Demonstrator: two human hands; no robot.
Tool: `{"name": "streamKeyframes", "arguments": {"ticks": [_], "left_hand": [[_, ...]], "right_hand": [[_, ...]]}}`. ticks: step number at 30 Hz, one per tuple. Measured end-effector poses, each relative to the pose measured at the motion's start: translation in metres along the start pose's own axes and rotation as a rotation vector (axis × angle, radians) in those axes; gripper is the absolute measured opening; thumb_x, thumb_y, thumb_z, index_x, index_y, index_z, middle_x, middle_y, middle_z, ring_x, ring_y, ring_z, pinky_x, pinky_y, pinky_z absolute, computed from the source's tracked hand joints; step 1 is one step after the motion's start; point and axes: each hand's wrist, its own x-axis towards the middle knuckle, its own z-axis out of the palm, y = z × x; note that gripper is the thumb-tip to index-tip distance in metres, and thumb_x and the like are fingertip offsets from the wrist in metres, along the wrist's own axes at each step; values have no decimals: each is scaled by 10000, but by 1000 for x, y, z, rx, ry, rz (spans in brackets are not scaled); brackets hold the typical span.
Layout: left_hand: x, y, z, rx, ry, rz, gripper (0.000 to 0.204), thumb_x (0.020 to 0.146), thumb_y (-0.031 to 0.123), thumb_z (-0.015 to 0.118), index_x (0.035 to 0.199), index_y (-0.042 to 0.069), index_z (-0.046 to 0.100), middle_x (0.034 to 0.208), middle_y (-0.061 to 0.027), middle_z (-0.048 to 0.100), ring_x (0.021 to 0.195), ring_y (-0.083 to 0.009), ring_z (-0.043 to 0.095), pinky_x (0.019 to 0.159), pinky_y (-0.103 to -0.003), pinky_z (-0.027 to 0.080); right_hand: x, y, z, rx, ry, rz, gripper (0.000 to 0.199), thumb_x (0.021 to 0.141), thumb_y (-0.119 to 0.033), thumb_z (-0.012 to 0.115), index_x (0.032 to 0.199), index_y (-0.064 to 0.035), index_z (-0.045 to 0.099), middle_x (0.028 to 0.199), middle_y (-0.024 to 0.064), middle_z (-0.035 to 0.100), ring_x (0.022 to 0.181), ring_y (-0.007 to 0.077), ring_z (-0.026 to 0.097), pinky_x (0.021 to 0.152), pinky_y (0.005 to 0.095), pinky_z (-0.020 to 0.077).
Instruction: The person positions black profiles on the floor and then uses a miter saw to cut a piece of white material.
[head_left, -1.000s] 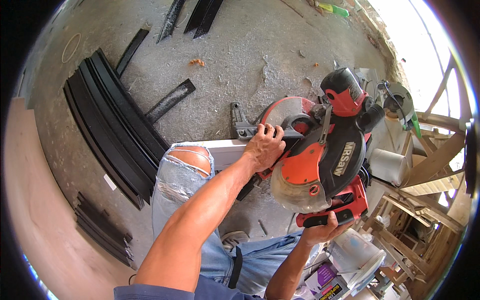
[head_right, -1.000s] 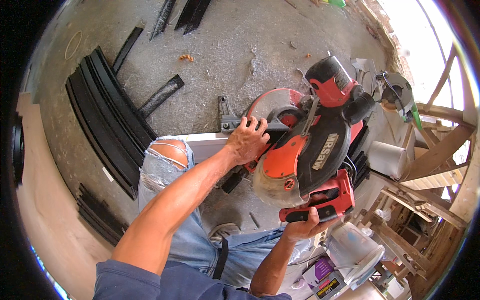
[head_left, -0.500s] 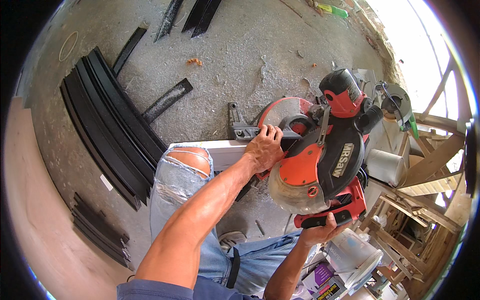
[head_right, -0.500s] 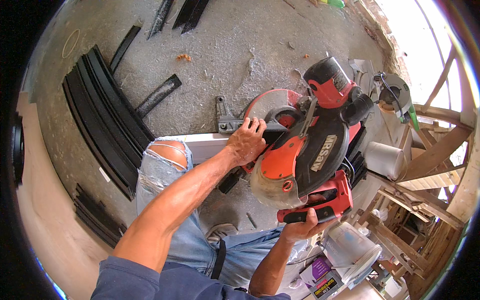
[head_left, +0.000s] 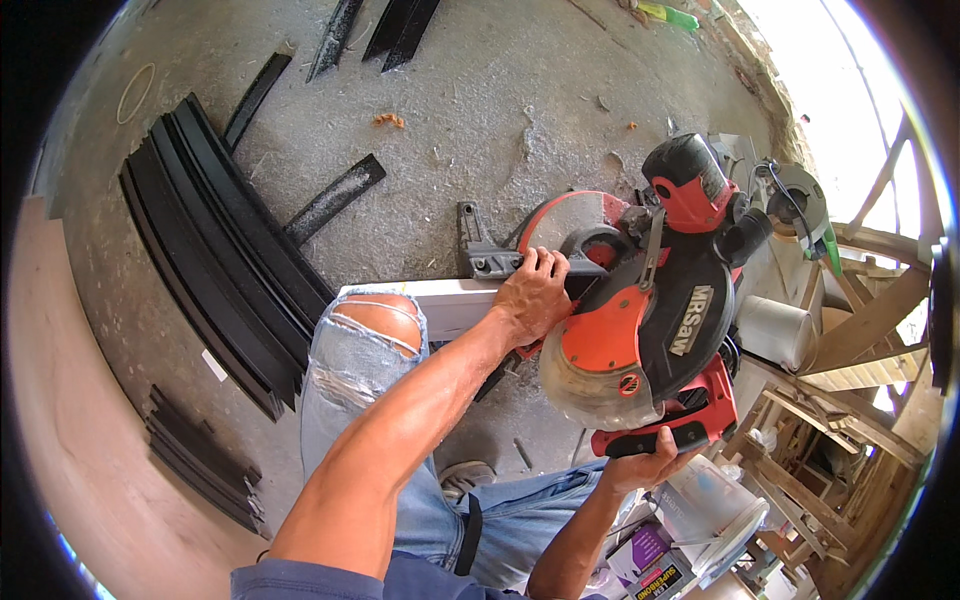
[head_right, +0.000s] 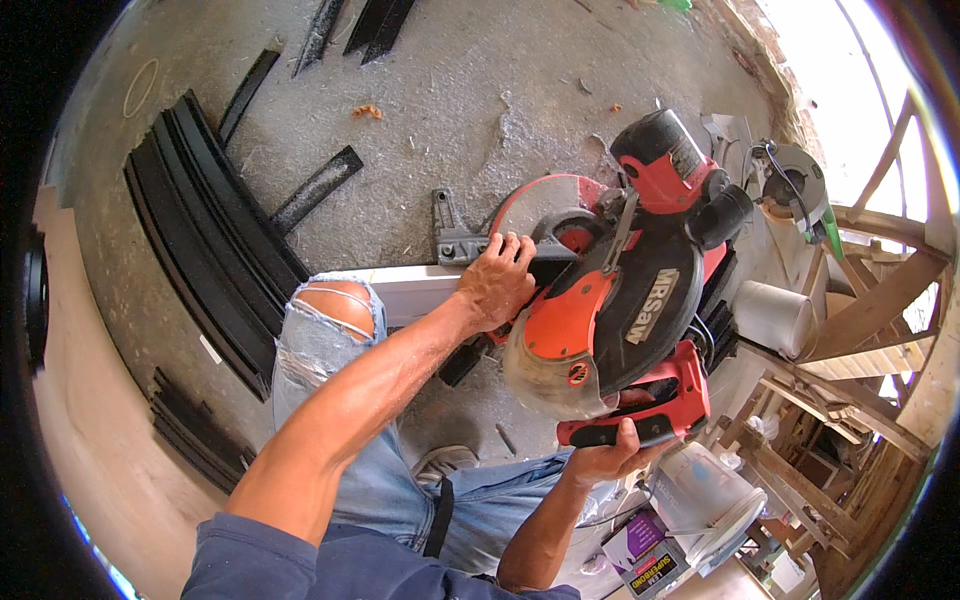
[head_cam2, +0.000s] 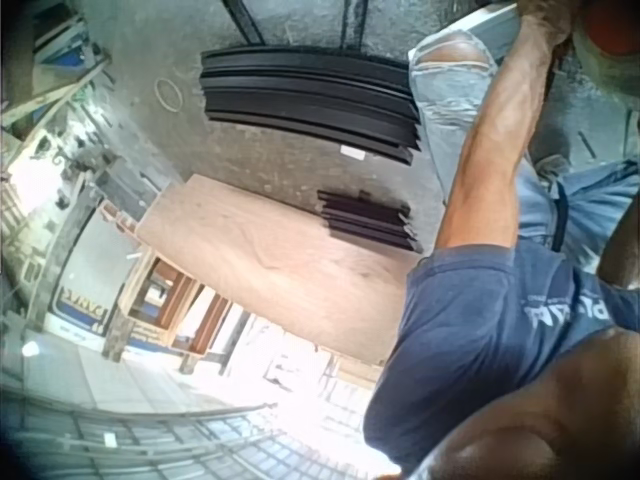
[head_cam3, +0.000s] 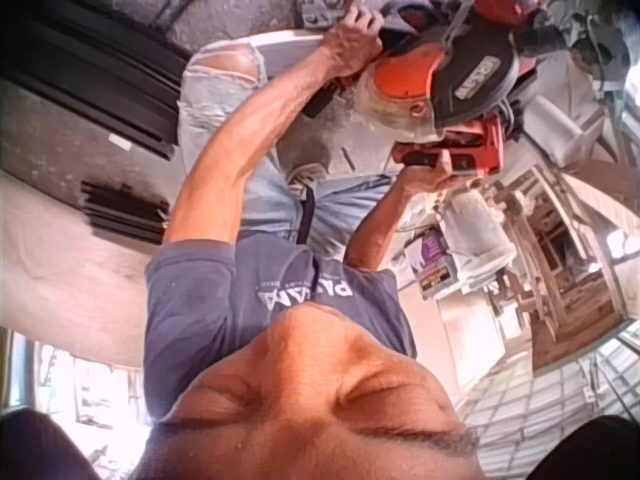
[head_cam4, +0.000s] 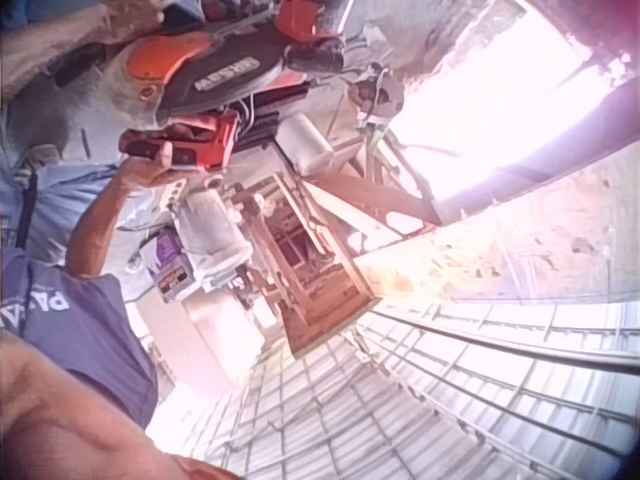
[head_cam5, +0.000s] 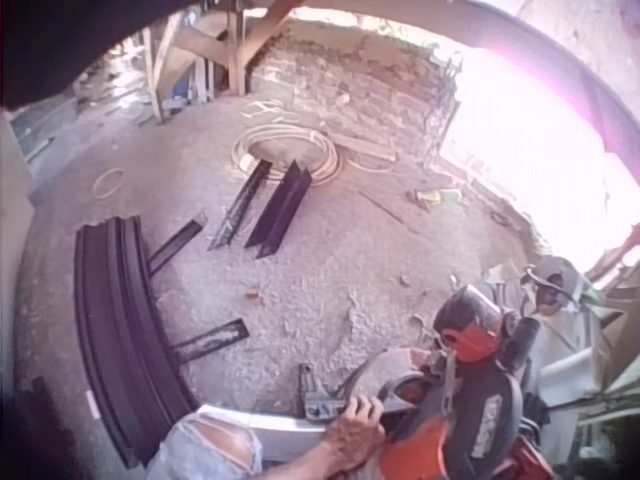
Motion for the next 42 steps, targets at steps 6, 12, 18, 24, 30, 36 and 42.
{"name": "streamKeyframes", "arguments": {"ticks": [6,12,18,24,30,36,42], "left_hand": [[-3,-3,0,-59,46,8,255,856,211,586,793,25,748,1224,-252,566,1150,-384,548,1027,-473,408],[0,-4,-8,-33,-4,36,232,844,219,602,782,45,742,1216,-252,563,1132,-383,560,1029,-494,416],[-2,-3,0,11,16,24,216,840,211,614,783,41,733,1216,-248,552,1134,-390,558,1034,-543,407],[-1,-1,-1,-27,4,10,213,851,197,612,790,27,723,1198,-245,548,1131,-396,556,1043,-566,405],[-2,-1,-2,0,9,9,214,852,190,611,788,20,723,1190,-255,546,1140,-401,554,1035,-567,417],[-2,1,-5,2,4,13,211,842,185,615,796,12,726,1202,-258,547,1140,-407,553,1026,-567,428],[-2,0,-3,-28,5,11,204,841,173,621,808,3,728,1200,-255,553,1169,-418,548,1038,-567,419]], "right_hand": [[1,-16,4,428,-39,221,313,958,-88,537,1271,-91,525,1358,311,496,1071,391,653,850,465,594],[-18,0,-1,282,-7,336,680,806,-211,571,1418,45,424,1212,220,565,999,269,630,878,379,552],[-16,-2,-2,307,1,342,634,813,-206,569,1382,45,446,1173,207,576,971,260,636,868,377,555],[-14,-1,-2,300,-28,313,482,853,-148,585,1304,-12,486,1159,216,580,970,299,635,845,400,560],[-14,9,-10,443,-87,264,260,915,-82,620,1160,-82,534,1160,234,602,992,362,653,832,444,578],[-10,-11,1,369,-38,335,495,844,-163,584,1299,5,490,1122,216,608,959,289,638,839,391,554],[-6,-4,-7,338,-118,240,267,946,-148,518,1187,-34,530,1182,242,567,1011,336,640,853,448,570]]}}
